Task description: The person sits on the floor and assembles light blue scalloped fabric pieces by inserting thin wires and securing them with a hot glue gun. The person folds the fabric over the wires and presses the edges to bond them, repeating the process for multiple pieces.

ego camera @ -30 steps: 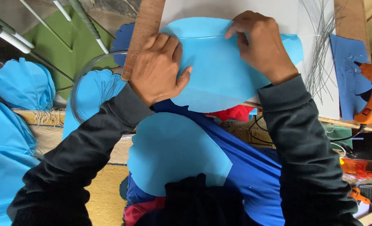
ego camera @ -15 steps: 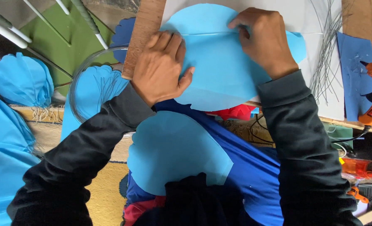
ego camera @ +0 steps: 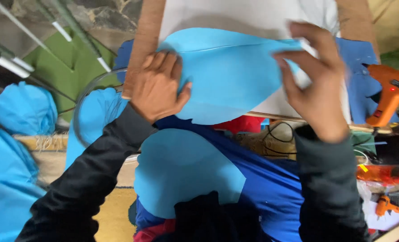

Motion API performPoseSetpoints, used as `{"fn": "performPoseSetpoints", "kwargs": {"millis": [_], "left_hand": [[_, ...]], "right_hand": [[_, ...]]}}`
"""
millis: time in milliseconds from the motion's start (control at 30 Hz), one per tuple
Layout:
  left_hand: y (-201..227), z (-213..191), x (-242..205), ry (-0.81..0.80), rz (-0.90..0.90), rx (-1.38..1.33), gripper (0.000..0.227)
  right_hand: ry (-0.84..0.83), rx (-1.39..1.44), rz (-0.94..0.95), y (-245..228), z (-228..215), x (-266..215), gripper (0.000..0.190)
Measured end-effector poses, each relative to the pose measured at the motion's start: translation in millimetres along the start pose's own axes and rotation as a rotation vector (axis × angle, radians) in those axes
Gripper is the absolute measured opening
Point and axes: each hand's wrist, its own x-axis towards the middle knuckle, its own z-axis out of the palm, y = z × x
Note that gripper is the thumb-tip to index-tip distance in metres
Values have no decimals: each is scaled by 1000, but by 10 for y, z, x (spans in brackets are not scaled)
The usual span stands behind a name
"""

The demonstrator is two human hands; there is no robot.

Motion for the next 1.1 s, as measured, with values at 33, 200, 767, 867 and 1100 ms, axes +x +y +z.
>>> {"fn": "performPoseSetpoints", "kwargs": {"millis": [33,200,767,867,1100], "left_hand": [[7,-14,13,-25,-11,2,44],[51,-90,68,-12,1,-18,40],[145,31,83,6,-166,120,35],[164,-30,110,30,-135,140,34],[145,1,95,55,-175,124,35]], "right_hand": [[49,12,106,-58,-179,-162,15],[336,-87,400,241,-739,-1357,8],[316,-276,994,1651,-300,-2133,30],[432,-61,952,1620,-329,-2128,15],[563,348,1098,999,-592,-1639,9]]}}
